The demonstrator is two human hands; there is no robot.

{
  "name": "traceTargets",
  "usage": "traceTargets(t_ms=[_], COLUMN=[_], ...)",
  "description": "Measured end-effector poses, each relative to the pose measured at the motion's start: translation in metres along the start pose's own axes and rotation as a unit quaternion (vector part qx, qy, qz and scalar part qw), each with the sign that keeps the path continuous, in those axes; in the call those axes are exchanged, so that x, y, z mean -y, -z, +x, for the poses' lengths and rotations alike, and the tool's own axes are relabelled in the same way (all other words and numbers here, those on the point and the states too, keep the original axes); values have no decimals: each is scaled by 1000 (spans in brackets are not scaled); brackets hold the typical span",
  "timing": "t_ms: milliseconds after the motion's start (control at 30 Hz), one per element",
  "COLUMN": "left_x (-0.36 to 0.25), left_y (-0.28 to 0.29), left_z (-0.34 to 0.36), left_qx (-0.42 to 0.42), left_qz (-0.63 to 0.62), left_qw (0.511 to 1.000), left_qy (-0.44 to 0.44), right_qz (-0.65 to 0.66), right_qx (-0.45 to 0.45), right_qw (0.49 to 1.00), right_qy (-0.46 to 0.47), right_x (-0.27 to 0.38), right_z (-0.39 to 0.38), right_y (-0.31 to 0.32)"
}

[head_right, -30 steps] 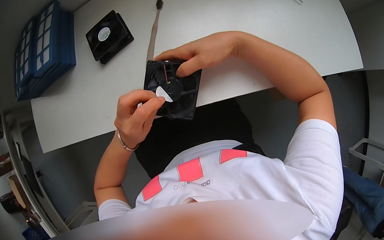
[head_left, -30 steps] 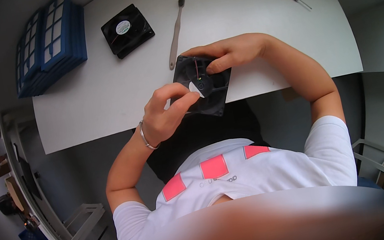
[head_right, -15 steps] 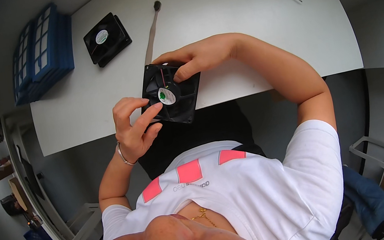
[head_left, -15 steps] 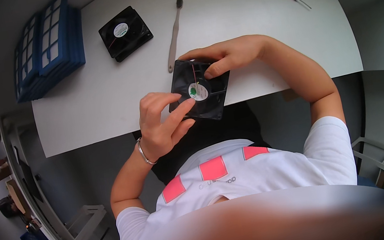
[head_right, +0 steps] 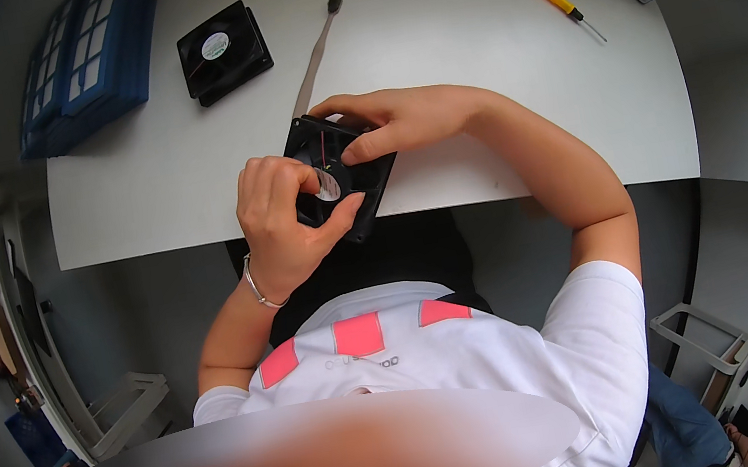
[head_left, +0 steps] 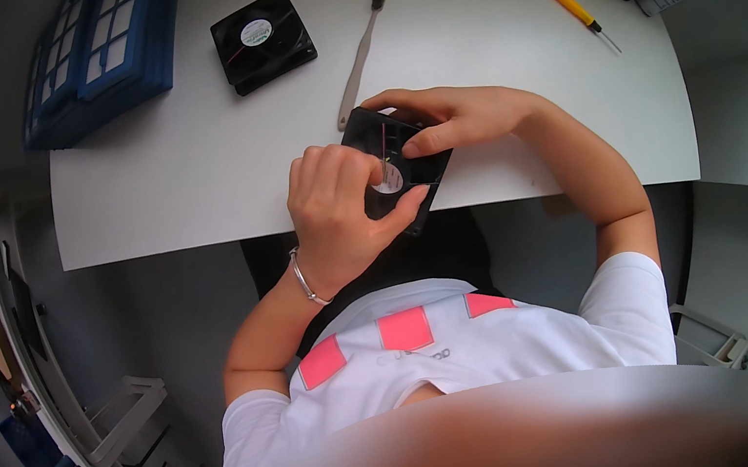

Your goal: The person handles several square cooling fans by hand, placing them on a white desk, and then uses a screwdriver to pry off and reattach a circular label or cover on the back of one fan.

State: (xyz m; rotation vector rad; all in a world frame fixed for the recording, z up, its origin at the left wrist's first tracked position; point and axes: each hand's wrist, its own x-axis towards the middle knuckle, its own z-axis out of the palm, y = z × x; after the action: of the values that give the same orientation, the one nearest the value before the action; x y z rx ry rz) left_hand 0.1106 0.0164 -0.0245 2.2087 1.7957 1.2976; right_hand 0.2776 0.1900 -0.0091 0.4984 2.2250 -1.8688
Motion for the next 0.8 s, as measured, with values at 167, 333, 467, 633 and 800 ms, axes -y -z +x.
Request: traceTargets(t_ms=[167,333,467,633,800], left_x=[-1,2,0,-1,4], left_y=[0,0,2,2,-1], left_z=[-3,-13,-20,-27,-33], left_qx=[-19,-49,-65,-66,-68], left_qz=[-7,-55,-90,-75,-107], left_qw=[1000,997,992,990,982], left_qy=[7,22,65,98,139], right_qz=[3,-10,16,40,49], right_qx=[-2,-10,-4,-5,-11], right_qw=[1000,1000,1000,999,999], right_qy=[4,15,4,1,-10], right_x=[0,-1,4,1,6], right_z=[-1,0,-1,0,1], right_y=[-1,-1,-1,-2,-2])
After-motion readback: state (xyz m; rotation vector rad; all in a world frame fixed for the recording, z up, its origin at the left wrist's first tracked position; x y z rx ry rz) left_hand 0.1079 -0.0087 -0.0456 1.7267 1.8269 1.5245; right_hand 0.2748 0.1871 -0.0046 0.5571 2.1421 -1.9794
